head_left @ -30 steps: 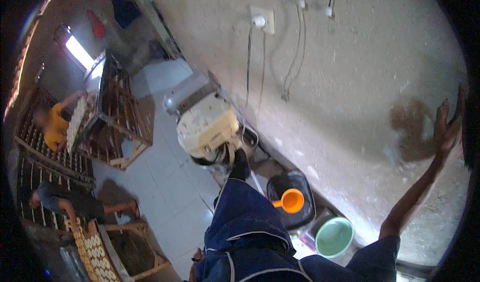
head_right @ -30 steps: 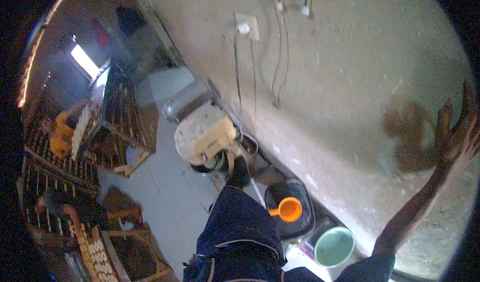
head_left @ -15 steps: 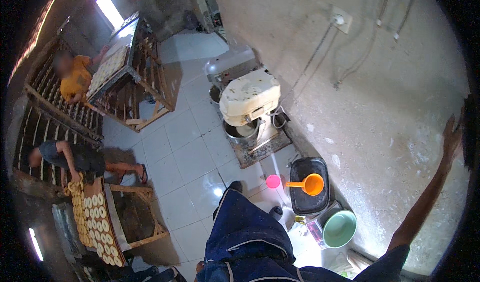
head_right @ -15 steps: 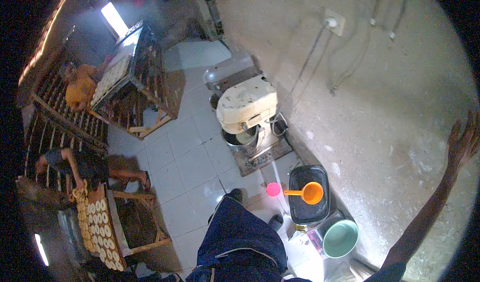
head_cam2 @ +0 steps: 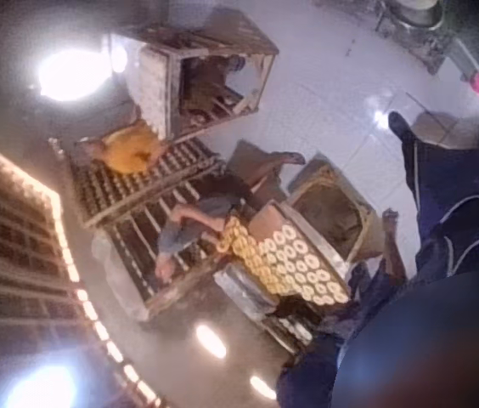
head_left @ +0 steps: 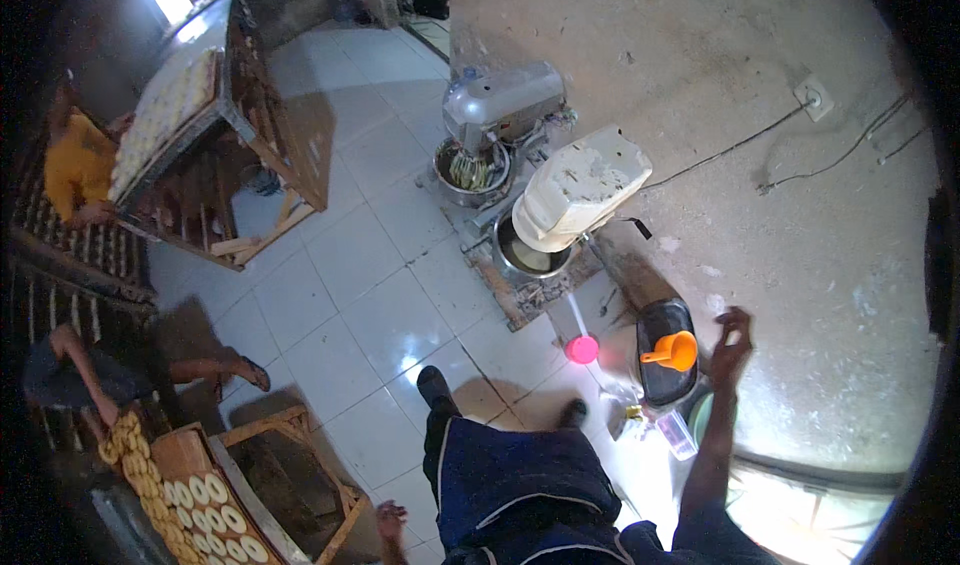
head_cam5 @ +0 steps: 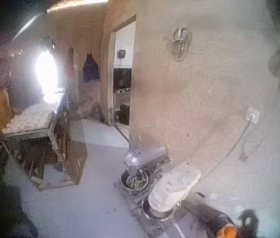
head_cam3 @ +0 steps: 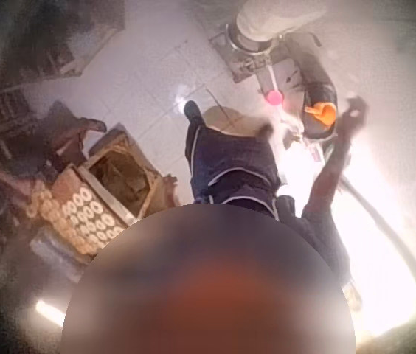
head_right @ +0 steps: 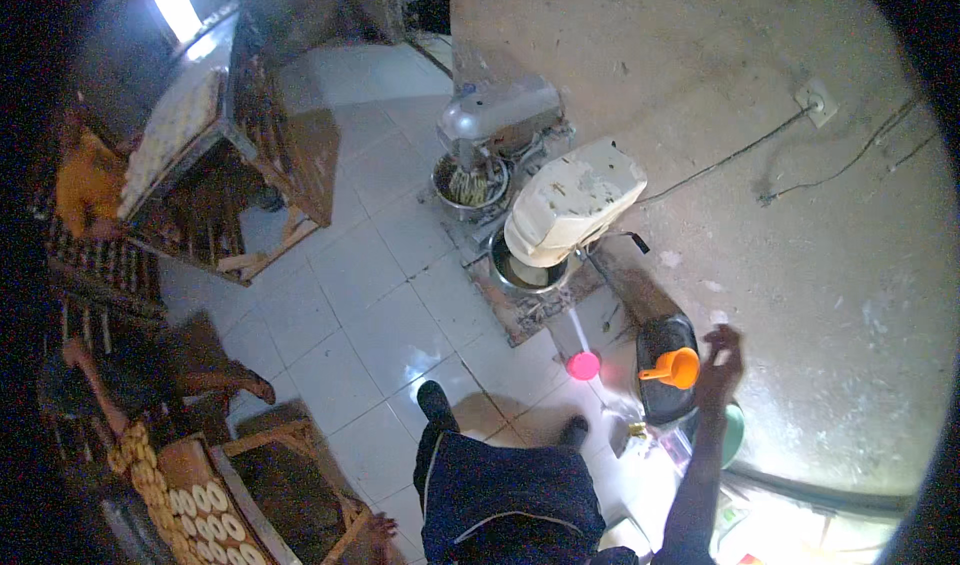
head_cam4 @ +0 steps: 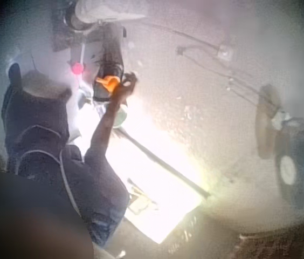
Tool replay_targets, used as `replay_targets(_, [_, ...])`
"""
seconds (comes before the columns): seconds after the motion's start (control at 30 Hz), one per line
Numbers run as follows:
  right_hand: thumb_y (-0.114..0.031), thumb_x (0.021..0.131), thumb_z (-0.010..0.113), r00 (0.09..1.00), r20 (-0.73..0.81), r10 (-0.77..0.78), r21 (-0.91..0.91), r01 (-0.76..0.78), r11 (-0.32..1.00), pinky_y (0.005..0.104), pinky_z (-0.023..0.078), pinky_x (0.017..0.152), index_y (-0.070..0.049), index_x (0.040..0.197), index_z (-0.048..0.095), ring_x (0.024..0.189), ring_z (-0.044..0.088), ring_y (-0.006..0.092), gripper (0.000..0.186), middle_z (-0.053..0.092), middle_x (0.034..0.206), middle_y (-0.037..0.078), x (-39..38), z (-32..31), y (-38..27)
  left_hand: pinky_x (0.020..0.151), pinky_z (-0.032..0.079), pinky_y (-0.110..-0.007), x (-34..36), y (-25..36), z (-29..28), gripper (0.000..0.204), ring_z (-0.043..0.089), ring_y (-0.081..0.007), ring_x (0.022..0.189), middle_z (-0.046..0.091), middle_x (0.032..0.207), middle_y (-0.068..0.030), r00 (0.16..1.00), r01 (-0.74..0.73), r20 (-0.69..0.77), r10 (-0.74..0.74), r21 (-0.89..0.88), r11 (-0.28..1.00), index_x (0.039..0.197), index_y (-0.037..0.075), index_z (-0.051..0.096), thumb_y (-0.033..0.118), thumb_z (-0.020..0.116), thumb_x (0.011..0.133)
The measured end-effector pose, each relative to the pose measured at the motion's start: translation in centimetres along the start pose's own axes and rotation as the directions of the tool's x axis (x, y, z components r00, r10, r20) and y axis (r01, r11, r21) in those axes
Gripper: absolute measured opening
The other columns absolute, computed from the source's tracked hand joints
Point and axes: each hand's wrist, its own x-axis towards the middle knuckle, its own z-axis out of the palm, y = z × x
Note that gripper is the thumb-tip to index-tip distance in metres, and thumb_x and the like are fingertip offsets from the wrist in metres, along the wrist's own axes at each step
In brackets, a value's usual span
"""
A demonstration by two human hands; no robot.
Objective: The person tears small pieces from a large dough mass, rolls them into balls, and places them on a wooden board. Later, the person shapes the dough balls into ring shapes and arranges them on the board.
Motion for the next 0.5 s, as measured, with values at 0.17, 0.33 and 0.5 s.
replay_targets(0.17, [-0.005, 0.096, 0.06, 0.954, 0.272, 0.124, -0.138, -0.089, 0.986, 0.0363, 0.055, 0.074, -0.004, 0.111, 0.061, 0.082, 0.072, 0.0233, 0.015, 0.072, 0.089, 0.011, -0.4, -3.1, -10.3, 0.062, 0.046, -0.039, 4.3, 14.9, 0.1, 0.042, 0.063, -0.0279, 0.077, 0.066, 0.092, -0.0156, 0.977, -0.026, 0.213, -0.003, 0.133, 0.991, 0.111, 0.009, 0.06, 0.047, 0.056, 0.094])
replay_targets(0.33, [-0.007, 0.098, 0.057, 0.922, 0.21, 0.325, -0.204, -0.283, 0.937, 0.0353, 0.055, 0.068, -0.006, 0.109, 0.06, 0.076, 0.071, 0.0215, 0.012, 0.07, 0.082, 0.011, -1.1, -9.7, -8.4, 0.067, 0.046, -0.047, 8.6, 20.2, 1.3, 0.058, 0.064, -0.0285, 0.079, 0.068, 0.095, -0.0155, 0.977, 0.176, 0.109, -0.185, 0.084, 0.981, 0.12, 0.014, 0.059, 0.062, 0.051, 0.089])
replay_targets(0.5, [-0.005, 0.092, 0.059, 0.91, 0.199, 0.365, -0.145, -0.341, 0.929, 0.0369, 0.055, 0.065, -0.005, 0.104, 0.061, 0.074, 0.071, 0.0206, 0.012, 0.068, 0.076, 0.012, -4.7, -9.8, -3.6, 0.073, 0.049, -0.054, 10.1, 18.9, 2.7, 0.062, 0.065, -0.0298, 0.091, 0.068, 0.11, -0.0151, 0.98, 0.088, 0.091, -0.179, 0.605, 0.791, 0.127, 0.015, 0.059, 0.064, 0.049, 0.089])
